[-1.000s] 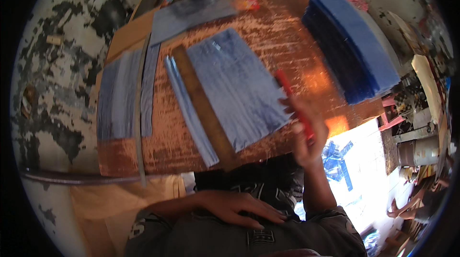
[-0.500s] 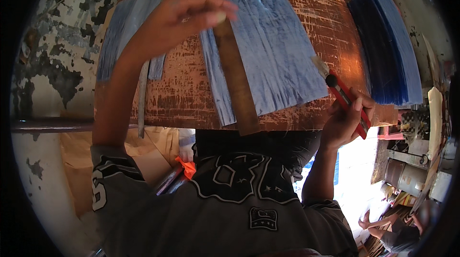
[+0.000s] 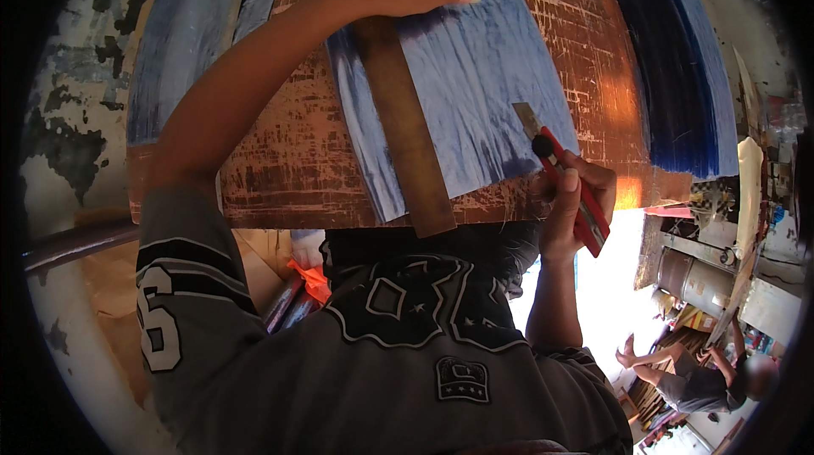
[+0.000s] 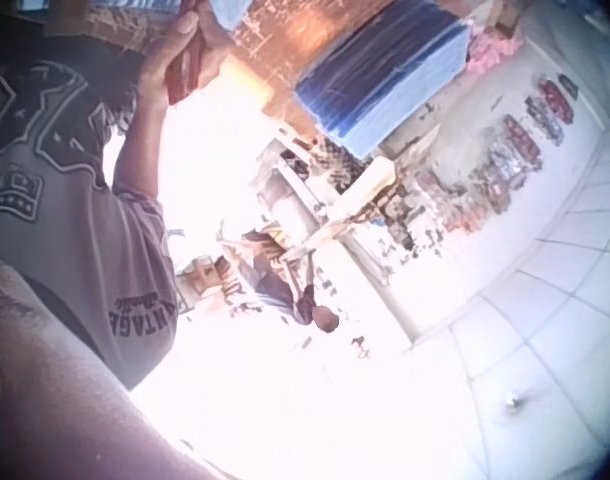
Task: The person uses a red utility knife and a wooden ruler to cut a stack of blue patterned material on a wooden table. They align the ruler and slice through the material repeatedly to produce uniform strips.
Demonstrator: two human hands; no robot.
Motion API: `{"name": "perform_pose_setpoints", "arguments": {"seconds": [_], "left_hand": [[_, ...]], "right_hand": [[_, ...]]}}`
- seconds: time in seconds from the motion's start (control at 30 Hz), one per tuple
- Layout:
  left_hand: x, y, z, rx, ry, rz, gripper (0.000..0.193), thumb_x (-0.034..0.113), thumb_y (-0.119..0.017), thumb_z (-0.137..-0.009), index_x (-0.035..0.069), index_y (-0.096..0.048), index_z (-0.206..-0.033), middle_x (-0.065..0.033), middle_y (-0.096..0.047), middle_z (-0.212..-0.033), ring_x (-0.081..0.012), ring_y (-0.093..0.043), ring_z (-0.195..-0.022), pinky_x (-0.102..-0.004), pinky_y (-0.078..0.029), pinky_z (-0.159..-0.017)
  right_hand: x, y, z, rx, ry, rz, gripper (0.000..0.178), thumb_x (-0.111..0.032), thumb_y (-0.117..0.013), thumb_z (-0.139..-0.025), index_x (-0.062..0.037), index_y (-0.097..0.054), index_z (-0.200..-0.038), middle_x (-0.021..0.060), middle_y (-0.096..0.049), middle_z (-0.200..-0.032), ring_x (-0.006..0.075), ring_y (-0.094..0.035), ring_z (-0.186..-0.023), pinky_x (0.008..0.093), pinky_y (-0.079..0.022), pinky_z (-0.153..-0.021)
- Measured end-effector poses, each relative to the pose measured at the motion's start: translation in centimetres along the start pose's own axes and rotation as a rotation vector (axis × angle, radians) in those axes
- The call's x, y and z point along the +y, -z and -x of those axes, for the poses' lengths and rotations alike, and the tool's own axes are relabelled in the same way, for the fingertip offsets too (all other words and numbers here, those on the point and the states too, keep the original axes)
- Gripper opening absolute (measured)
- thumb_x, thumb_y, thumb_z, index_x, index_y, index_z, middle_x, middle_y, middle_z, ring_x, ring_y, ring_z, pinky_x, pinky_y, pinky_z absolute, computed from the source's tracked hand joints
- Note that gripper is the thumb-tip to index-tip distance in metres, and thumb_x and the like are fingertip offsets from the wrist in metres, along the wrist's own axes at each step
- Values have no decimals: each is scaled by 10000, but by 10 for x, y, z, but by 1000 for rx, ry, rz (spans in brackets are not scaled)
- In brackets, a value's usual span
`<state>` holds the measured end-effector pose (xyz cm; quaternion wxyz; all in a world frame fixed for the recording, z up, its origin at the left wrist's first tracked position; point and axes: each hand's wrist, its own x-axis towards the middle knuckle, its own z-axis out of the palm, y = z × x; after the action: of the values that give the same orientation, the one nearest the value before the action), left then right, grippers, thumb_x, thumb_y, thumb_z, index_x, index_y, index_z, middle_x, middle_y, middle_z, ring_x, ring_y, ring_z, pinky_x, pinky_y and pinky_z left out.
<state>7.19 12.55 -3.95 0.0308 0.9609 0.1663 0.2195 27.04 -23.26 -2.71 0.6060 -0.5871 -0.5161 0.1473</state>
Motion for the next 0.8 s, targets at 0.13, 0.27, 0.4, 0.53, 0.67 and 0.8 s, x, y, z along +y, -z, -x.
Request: {"name": "perform_pose_setpoints", "arguments": {"seconds": [0.13,0.27,0.4,0.53,0.67,0.8], "left_hand": [[-9,-3,-10,-108,43,69,677,480,-544,-1138,29,-483,-1640,-258,-451,-1694,-458,-394,-1581,-556,-279,-1311],[-12,-11,-4,-69,56,-24,692,512,-477,-1160,42,-452,-1667,-247,-430,-1719,-449,-366,-1608,-581,-223,-1335],[-2,-8,-7,-106,97,-7,681,512,-440,-1169,53,-446,-1672,-235,-427,-1725,-433,-367,-1611,-579,-217,-1339],[-1,-11,-5,-93,95,-27,661,498,-423,-1176,56,-454,-1667,-231,-427,-1726,-419,-383,-1605,-581,-222,-1337],[-3,-14,-2,-59,82,-35,658,493,-427,-1176,41,-470,-1652,-237,-448,-1709,-416,-409,-1589,-582,-231,-1334],[-4,-13,-3,-35,46,-29,652,485,-434,-1176,22,-490,-1633,-246,-481,-1681,-416,-426,-1575,-582,-240,-1329]], "right_hand": [[1,-2,3,-80,-34,-19,417,-350,-561,-1148,40,-602,-1292,193,-737,-1012,176,-734,-766,301,-578,-688],[8,-8,-2,-177,-35,-52,587,-477,-481,-1158,36,-575,-1428,227,-757,-1071,189,-739,-786,303,-583,-703],[14,-10,-10,-282,43,-37,559,-463,-517,-1160,17,-566,-1442,241,-770,-1049,175,-739,-771,278,-576,-682],[4,-24,-12,-254,7,-10,336,-225,-659,-1112,1,-610,-1355,213,-785,-1021,168,-757,-776,270,-576,-652],[1,-41,-23,-255,143,44,211,-44,-760,-1021,-36,-694,-1221,141,-803,-919,140,-733,-691,273,-543,-609],[1,-50,-24,-324,164,103,151,-15,-771,-989,-32,-714,-1128,112,-784,-849,139,-711,-632,280,-519,-571]]}}
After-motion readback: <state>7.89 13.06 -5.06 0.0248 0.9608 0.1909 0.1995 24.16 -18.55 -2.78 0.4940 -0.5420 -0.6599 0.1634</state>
